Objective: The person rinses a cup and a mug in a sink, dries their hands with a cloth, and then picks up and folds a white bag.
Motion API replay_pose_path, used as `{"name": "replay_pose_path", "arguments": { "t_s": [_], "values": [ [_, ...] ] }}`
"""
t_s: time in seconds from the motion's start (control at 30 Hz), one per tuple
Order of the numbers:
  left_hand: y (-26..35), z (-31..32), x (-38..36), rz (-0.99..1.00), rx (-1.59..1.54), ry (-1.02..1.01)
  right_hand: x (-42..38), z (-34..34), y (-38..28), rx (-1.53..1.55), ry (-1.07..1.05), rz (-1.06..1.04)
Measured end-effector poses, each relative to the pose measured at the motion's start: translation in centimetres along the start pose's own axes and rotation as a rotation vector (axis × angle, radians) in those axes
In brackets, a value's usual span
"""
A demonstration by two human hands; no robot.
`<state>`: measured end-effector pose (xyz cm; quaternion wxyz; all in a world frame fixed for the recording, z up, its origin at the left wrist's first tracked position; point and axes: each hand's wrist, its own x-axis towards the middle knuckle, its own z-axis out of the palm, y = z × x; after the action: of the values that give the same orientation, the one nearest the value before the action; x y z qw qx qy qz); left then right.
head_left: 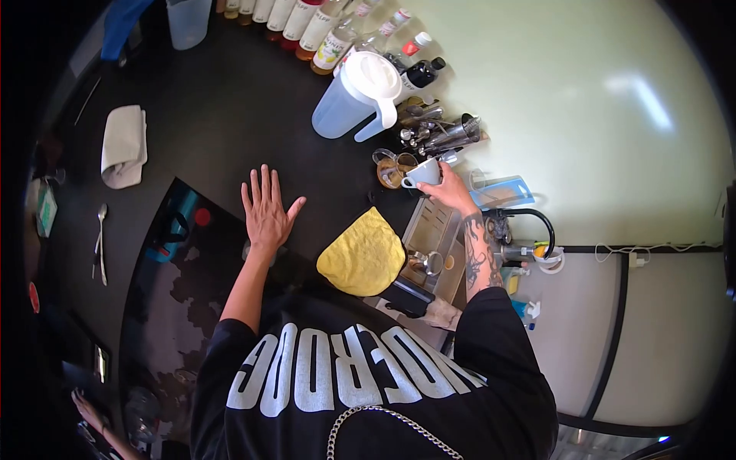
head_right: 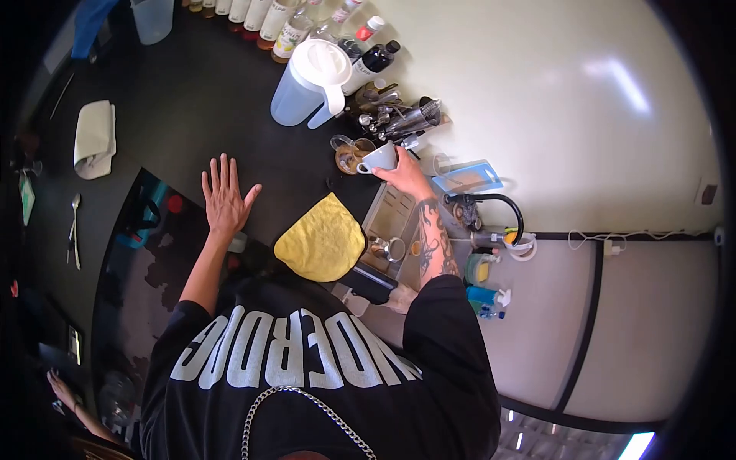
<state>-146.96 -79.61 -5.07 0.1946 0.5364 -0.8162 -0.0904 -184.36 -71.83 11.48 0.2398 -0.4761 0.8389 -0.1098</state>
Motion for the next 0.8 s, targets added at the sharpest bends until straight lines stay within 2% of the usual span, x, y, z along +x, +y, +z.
{"name": "replay_pose_path", "arguments": {
  "t_s": [0.13,0.2,0.4,0.5,0.53,0.6,0.63,0.7,0.73,0.8],
  "values": [
    [-0.2,0.0,-0.1,-0.002,-0.022,0.051,2.0,-0.8,0.1,-0.088,-0.053,-0.027],
    [-0.3,0.1,-0.2,-0.023,-0.03,0.075,2.3,-1.5,-1.6,-0.124,-0.126,0.058],
    [-0.5,0.1,-0.3,-0.027,-0.059,0.09,4.4,-2.3,-3.3,-0.111,-0.248,0.133],
    [-0.5,0.0,-0.3,-0.038,-0.057,0.041,5.1,-2.6,-3.2,0.01,-0.329,0.293],
    [-0.6,0.0,-0.3,-0.043,-0.056,0.043,5.4,-2.7,-3.0,0.006,-0.331,0.289],
    [-0.5,0.0,-0.4,-0.045,-0.056,0.043,5.2,-2.8,-3.1,0.118,-0.324,0.434],
    [-0.4,0.0,-0.4,-0.046,-0.057,0.045,5.0,-2.9,-3.1,0.117,-0.323,0.433],
    [-0.4,0.0,-0.4,-0.054,-0.054,0.043,4.7,-2.8,-2.8,0.395,-0.303,0.447],
    [-0.4,0.1,-0.4,-0.055,-0.053,0.046,4.6,-2.8,-2.6,0.394,-0.302,0.444],
    [-0.4,0.1,-0.4,-0.057,-0.048,0.042,4.7,-2.8,-1.8,0.633,-0.314,0.438]
  ]
}}
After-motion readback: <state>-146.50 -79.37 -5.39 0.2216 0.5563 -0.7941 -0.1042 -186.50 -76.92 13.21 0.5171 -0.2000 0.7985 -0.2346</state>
